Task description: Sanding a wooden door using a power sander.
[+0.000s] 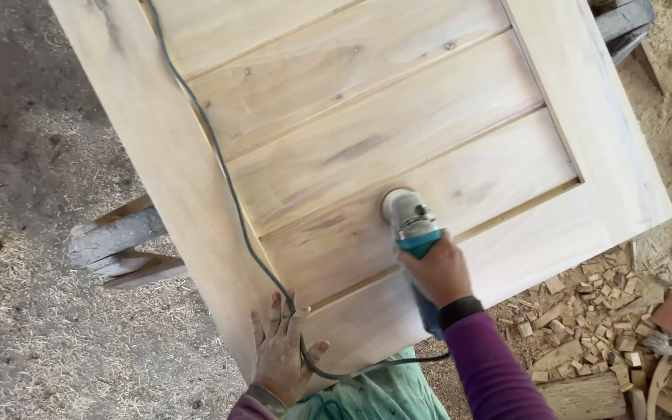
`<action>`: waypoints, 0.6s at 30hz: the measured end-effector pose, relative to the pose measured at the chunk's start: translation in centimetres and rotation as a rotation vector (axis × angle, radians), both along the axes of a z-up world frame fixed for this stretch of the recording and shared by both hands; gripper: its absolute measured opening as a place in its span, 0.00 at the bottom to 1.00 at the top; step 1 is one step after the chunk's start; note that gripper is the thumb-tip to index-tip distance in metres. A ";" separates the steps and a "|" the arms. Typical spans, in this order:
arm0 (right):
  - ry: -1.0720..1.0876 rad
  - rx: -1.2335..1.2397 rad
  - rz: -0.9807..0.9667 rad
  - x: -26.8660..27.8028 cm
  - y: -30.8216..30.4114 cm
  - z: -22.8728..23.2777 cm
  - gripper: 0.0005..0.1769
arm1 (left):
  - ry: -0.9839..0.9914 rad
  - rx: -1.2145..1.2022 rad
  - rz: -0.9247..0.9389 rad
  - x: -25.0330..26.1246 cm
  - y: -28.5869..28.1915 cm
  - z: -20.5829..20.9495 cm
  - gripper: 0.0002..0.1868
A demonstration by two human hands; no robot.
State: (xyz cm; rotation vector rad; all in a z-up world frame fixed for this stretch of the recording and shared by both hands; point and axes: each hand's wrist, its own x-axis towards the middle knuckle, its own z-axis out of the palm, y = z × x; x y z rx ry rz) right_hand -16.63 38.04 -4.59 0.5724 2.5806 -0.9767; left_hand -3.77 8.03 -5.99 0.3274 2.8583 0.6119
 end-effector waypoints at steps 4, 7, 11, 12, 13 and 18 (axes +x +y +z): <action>0.000 -0.010 0.080 1.7 -4.6 -0.2 0.34 | 0.039 0.064 0.027 1.1 -2.3 0.5 0.37; 0.023 0.005 0.195 2.7 -8.2 0.3 0.35 | 0.054 0.051 0.052 1.9 -3.9 0.5 0.35; -0.039 -0.021 0.313 3.2 -12.1 2.6 0.39 | 0.075 0.079 0.047 2.3 -5.1 0.4 0.36; -0.067 -0.033 0.373 3.3 -12.8 3.1 0.38 | 0.069 0.089 0.055 2.2 -5.2 0.4 0.36; -0.064 -0.033 0.364 3.7 -12.9 3.0 0.38 | 0.071 0.089 0.046 2.3 -5.3 0.3 0.36; -0.049 0.033 0.474 4.5 -10.6 1.7 0.36 | 0.041 0.095 0.042 2.1 -5.1 0.0 0.37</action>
